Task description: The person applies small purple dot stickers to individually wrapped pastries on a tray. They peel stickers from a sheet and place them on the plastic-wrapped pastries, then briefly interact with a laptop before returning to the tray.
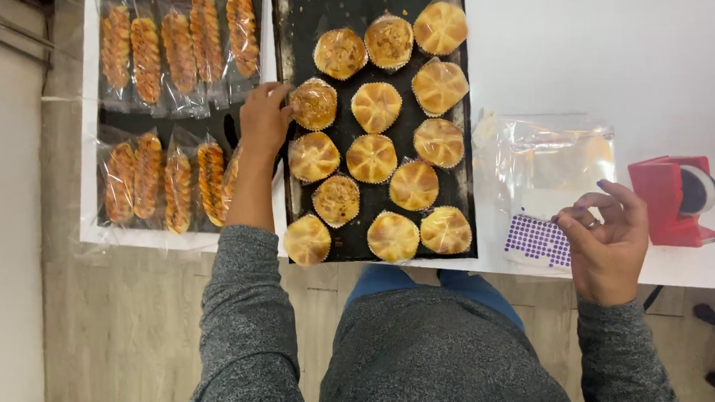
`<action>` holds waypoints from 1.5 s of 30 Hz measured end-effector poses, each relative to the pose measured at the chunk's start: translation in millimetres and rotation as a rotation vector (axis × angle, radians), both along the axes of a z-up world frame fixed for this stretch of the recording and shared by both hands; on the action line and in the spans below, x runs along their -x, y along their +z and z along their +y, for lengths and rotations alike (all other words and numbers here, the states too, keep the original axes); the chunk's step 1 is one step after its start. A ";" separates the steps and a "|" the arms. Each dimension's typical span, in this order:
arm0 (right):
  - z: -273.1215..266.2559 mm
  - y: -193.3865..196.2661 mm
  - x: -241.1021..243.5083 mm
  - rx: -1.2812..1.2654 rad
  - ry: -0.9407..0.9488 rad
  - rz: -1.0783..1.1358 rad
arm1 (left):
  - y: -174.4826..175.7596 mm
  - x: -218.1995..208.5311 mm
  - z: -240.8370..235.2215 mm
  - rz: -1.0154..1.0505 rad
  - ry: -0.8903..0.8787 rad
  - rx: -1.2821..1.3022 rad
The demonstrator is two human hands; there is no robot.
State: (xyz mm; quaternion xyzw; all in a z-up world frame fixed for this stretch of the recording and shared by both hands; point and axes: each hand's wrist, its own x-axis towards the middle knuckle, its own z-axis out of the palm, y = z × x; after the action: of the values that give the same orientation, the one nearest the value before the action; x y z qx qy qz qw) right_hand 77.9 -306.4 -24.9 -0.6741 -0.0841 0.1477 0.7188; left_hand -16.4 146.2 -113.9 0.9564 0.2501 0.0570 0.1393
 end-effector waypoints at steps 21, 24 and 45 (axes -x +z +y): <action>235.0 58.5 47.0 -0.105 0.111 -0.860 | 83.4 -8.6 -136.8 -0.865 0.798 2.342; 229.6 77.4 52.9 0.000 0.029 -0.982 | 96.9 -3.3 -129.6 -0.851 0.796 2.294; -1.1 21.9 20.1 0.092 -0.319 -0.019 | 19.4 -133.0 -116.0 0.127 -0.186 0.025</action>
State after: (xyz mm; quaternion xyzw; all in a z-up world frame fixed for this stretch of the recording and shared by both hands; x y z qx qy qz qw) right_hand 57.9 -307.5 -3.1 -0.7126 0.0241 0.0289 0.7005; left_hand 116.6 30.1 -94.5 0.9754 0.1692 -0.0199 0.1397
